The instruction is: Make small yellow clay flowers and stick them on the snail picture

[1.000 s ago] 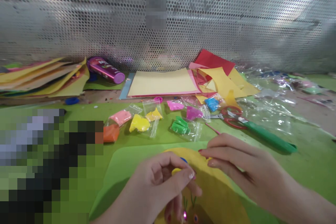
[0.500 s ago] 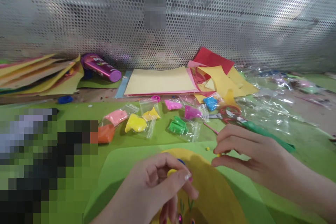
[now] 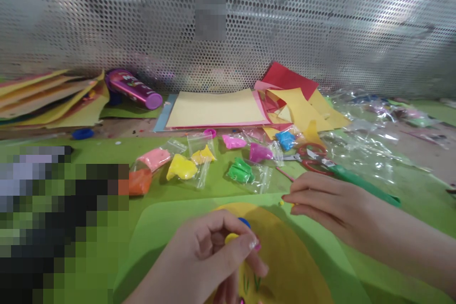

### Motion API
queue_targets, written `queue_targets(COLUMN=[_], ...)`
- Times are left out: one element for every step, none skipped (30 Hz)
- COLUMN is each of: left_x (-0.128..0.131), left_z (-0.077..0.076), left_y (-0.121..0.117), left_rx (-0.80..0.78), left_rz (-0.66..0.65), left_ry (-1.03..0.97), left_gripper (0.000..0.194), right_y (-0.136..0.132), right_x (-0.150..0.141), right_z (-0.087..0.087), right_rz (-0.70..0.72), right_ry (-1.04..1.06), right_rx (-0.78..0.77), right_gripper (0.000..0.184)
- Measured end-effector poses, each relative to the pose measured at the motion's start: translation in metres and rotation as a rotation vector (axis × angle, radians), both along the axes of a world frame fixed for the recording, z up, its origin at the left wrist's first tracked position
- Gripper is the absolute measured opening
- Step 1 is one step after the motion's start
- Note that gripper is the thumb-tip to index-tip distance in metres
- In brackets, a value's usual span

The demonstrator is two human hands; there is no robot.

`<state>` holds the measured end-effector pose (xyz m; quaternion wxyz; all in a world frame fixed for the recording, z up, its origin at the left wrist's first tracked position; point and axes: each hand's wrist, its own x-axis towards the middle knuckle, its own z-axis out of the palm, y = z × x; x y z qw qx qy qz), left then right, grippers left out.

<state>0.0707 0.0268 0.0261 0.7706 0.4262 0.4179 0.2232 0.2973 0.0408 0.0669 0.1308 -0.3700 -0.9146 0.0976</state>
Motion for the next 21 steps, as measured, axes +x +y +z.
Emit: queue_targets(left_x=[0.0, 0.0, 0.0, 0.0, 0.0, 0.0, 0.0, 0.0, 0.0, 0.0, 0.0, 0.0, 0.0, 0.0, 0.0, 0.0, 0.0, 0.0, 0.0, 0.0, 0.0], left_z=[0.0, 0.0, 0.0, 0.0, 0.001, 0.001, 0.002, 0.003, 0.003, 0.003, 0.003, 0.004, 0.004, 0.004, 0.004, 0.004, 0.004, 0.004, 0.004, 0.004, 0.004], left_y=[0.0, 0.0, 0.0, 0.0, 0.0, 0.0, 0.0, 0.0, 0.0, 0.0, 0.0, 0.0, -0.001, -0.001, -0.001, -0.001, -0.001, -0.001, -0.001, -0.001, -0.001], left_rx=[-0.003, -0.004, -0.007, -0.011, -0.017, -0.022, -0.027, -0.031, -0.033, -0.03, -0.027, -0.023, -0.022, -0.021, -0.022, -0.024, -0.029, -0.033, -0.038, -0.04, -0.041], left_rz=[-0.001, -0.001, 0.0, 0.002, 0.005, 0.006, 0.008, 0.009, 0.008, 0.006, 0.005, 0.004, 0.005, 0.006, 0.008, 0.009, 0.01, 0.01, 0.01, 0.009, 0.007], left_ry=[-0.001, -0.003, -0.003, -0.002, -0.001, -0.001, 0.0, 0.002, 0.004, 0.004, 0.006, 0.009, 0.014, 0.018, 0.022, 0.025, 0.026, 0.025, 0.026, 0.028, 0.031], left_gripper=[0.032, 0.033, 0.034, 0.034, 0.034, 0.034, 0.035, 0.035, 0.035, 0.035, 0.034, 0.034, 0.034, 0.034, 0.034, 0.034, 0.034, 0.034, 0.035, 0.035, 0.036], right_y=[0.0, 0.0, 0.0, 0.0, 0.0, 0.0, 0.0, 0.0, -0.001, -0.001, -0.001, -0.001, -0.002, -0.002, -0.002, -0.002, -0.002, -0.002, -0.001, -0.001, 0.0], right_x=[0.001, 0.001, 0.001, 0.002, 0.002, 0.002, 0.003, 0.003, 0.003, 0.004, 0.004, 0.004, 0.004, 0.004, 0.003, 0.003, 0.002, 0.0, -0.001, -0.002, -0.003], right_z=[0.0, -0.001, -0.001, -0.001, -0.002, -0.002, -0.002, -0.003, -0.003, -0.003, -0.004, -0.005, -0.005, -0.006, -0.007, -0.007, -0.008, -0.01, -0.011, -0.013, -0.015], right_rz=[-0.005, -0.014, -0.025, -0.033, -0.036, -0.03, -0.023, -0.013, -0.001, 0.007, 0.012, 0.015, 0.019, 0.028, 0.038, 0.049, 0.055, 0.06, 0.058, 0.05, 0.047], right_ry=[-0.037, -0.07, -0.097, -0.115, -0.129, -0.136, -0.142, -0.143, -0.142, -0.138, -0.139, -0.146, -0.157, -0.169, -0.187, -0.201, -0.21, -0.212, -0.221, -0.234, -0.246], right_rx=[-0.03, -0.063, -0.098, -0.128, -0.157, -0.182, -0.202, -0.212, -0.213, -0.205, -0.198, -0.193, -0.191, -0.189, -0.186, -0.176, -0.157, -0.132, -0.108, -0.086, -0.068], right_gripper=[0.029, 0.03, 0.031, 0.031, 0.031, 0.031, 0.031, 0.029, 0.028, 0.026, 0.025, 0.024, 0.022, 0.02, 0.02, 0.021, 0.022, 0.022, 0.022, 0.021, 0.02])
